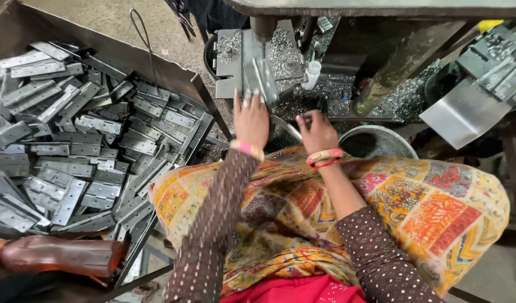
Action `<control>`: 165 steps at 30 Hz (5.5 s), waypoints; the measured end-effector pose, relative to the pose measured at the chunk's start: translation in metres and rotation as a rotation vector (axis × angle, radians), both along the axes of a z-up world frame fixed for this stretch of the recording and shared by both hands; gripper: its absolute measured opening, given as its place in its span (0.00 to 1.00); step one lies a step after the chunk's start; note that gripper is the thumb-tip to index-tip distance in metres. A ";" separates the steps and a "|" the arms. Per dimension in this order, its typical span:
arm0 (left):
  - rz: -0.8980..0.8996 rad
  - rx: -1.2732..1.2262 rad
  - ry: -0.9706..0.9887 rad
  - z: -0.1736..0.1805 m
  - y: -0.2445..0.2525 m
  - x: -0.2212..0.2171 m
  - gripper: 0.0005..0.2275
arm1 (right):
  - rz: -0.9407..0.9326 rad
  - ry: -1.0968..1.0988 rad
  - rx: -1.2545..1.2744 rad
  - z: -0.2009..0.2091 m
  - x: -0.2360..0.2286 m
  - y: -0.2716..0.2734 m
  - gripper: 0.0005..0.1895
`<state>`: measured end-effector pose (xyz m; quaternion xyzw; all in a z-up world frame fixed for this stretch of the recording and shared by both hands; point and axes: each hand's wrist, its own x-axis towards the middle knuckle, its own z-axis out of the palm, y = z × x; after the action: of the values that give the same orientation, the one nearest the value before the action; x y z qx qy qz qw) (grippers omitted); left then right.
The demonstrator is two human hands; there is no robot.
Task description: The person sits on the floor and repeatedly picks up metal brackets from a bin, places them under a drill press, and operates the machine to drill holes. After each cycle, the processed bracket is returned to the bin.
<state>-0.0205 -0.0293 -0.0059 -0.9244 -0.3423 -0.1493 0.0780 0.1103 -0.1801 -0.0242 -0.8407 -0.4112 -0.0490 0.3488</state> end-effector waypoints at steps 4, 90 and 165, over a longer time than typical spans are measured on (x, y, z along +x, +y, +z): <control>-0.119 0.221 -0.220 -0.006 -0.016 -0.027 0.12 | -0.002 0.113 0.058 -0.006 -0.005 -0.007 0.16; 0.061 -0.120 -0.103 -0.016 0.060 0.042 0.10 | 0.165 0.043 -0.773 -0.121 -0.007 -0.028 0.26; 0.580 -0.577 0.085 -0.179 0.133 -0.357 0.20 | 0.173 -0.118 -0.500 0.011 0.032 -0.013 0.23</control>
<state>-0.3778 0.1039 -0.1846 -0.7789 -0.6128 0.0195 -0.1315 0.1418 -0.1929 -0.0136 -0.8583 -0.5004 0.0350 0.1085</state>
